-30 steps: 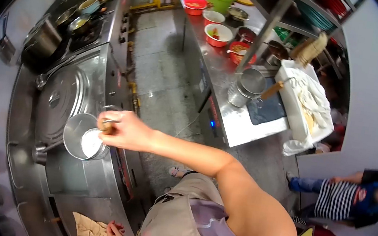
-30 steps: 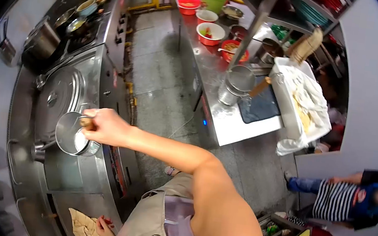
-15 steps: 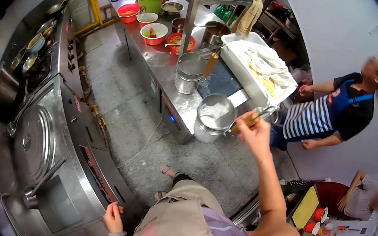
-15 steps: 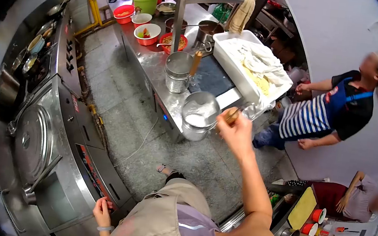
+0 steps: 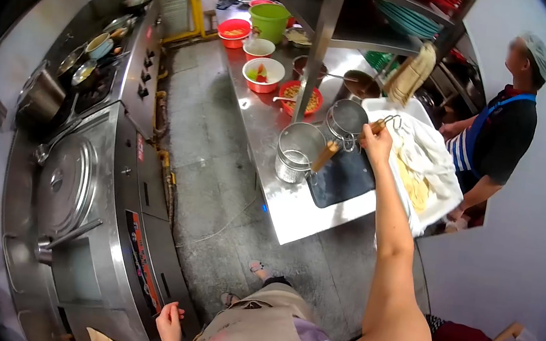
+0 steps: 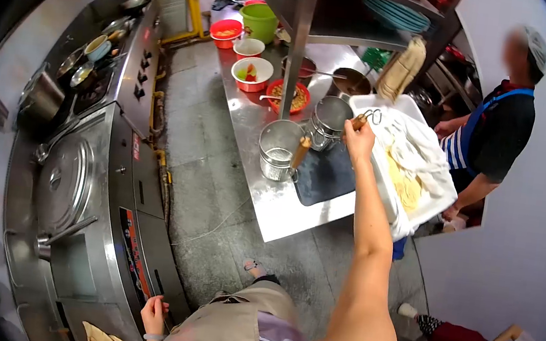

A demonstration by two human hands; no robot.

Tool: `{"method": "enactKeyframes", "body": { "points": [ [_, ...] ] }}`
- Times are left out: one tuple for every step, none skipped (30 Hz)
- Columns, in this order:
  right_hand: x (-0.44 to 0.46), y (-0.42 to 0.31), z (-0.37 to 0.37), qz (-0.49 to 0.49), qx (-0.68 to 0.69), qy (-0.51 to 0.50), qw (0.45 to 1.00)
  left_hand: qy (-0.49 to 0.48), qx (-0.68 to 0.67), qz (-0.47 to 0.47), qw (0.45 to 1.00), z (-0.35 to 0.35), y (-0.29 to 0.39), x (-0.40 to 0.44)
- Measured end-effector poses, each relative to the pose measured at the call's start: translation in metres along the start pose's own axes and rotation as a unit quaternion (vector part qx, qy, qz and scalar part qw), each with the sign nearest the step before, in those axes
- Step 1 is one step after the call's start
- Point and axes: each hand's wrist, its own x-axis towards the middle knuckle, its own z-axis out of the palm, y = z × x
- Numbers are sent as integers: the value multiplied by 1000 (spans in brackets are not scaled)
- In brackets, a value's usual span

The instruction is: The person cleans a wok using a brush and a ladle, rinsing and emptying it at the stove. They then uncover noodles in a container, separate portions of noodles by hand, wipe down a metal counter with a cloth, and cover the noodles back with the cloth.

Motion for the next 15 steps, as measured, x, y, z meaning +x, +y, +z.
{"method": "enactKeyframes", "body": {
  "points": [
    [7,4,1,13,-16,-10,1000,-7,17,14,1000,8,14,-3],
    [9,3,2,10,-12,-18,1000,1,15,11,1000,17,23,-5],
    [9,3,-1,17,14,-43,999,-4,10,15,1000,25,31,-8],
    [8,4,-5,26,40,-65,997,-12,8,20,1000,31,38,-9],
    [6,7,-12,9,27,-106,994,-29,5,21,999,38,44,-9],
    [-1,13,-20,16,26,-100,995,-35,13,22,999,47,45,-12],
    [-17,5,-27,-8,42,-88,995,-56,-23,23,998,54,46,-7],
    [-36,1,-46,-27,52,-62,996,-90,-53,25,994,61,51,-2],
    [-61,2,-70,-6,83,-77,994,-116,-56,26,991,70,60,0],
    [-83,2,-93,10,114,-90,989,-149,-68,14,986,83,52,9],
    [-109,0,-119,57,118,-85,988,-204,-66,49,976,101,42,19],
    [-130,0,-145,80,80,-68,991,-248,-72,78,963,118,34,20],
    [-147,12,-174,101,62,-24,993,-309,-70,63,947,139,43,17],
    [-158,27,-205,120,47,15,992,-374,-81,44,923,160,57,10],
    [-165,43,-234,145,37,71,986,-434,-90,28,896,183,74,3]
  ]
}}
